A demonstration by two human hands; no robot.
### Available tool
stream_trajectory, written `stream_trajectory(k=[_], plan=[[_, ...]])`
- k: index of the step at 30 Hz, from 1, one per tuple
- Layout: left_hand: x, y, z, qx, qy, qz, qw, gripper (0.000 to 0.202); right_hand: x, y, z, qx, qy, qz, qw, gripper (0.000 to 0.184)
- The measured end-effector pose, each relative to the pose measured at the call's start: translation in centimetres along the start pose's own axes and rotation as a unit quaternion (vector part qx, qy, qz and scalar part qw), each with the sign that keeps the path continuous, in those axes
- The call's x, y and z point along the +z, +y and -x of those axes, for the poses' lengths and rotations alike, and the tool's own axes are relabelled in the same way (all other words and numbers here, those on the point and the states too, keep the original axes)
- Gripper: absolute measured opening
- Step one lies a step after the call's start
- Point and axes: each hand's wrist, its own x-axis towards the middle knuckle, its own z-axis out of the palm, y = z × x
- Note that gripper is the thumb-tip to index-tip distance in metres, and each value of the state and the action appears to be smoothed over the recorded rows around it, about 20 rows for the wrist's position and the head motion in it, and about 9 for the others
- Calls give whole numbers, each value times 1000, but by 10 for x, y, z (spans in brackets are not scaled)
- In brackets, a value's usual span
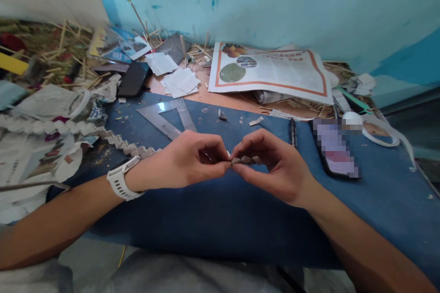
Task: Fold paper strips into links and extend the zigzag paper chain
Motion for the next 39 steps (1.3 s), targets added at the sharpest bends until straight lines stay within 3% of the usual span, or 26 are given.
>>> stream_trajectory(k=[7,15,20,25,31,39], plan=[[5,8,0,-19,2,70,997,10,-1,-3,0,-5,-17,-10,1000,9],[3,11,-1,-59,-3,105,993,14,-1,-3,-2,19,-4,-23,1000,18],[-4,2,-5,-18,44,27,999,14,-9,3,-8,25,50,-22,998,32],[-9,-1,-9,-7,74,3,997,9,-12,8,-12,23,104,25,994,29],[-10,-2,-11,-1,68,42,997,17,-7,13,-12,-9,143,45,989,28],[-7,-3,-9,38,75,-9,996,17,-3,19,-12,-17,148,61,987,31]])
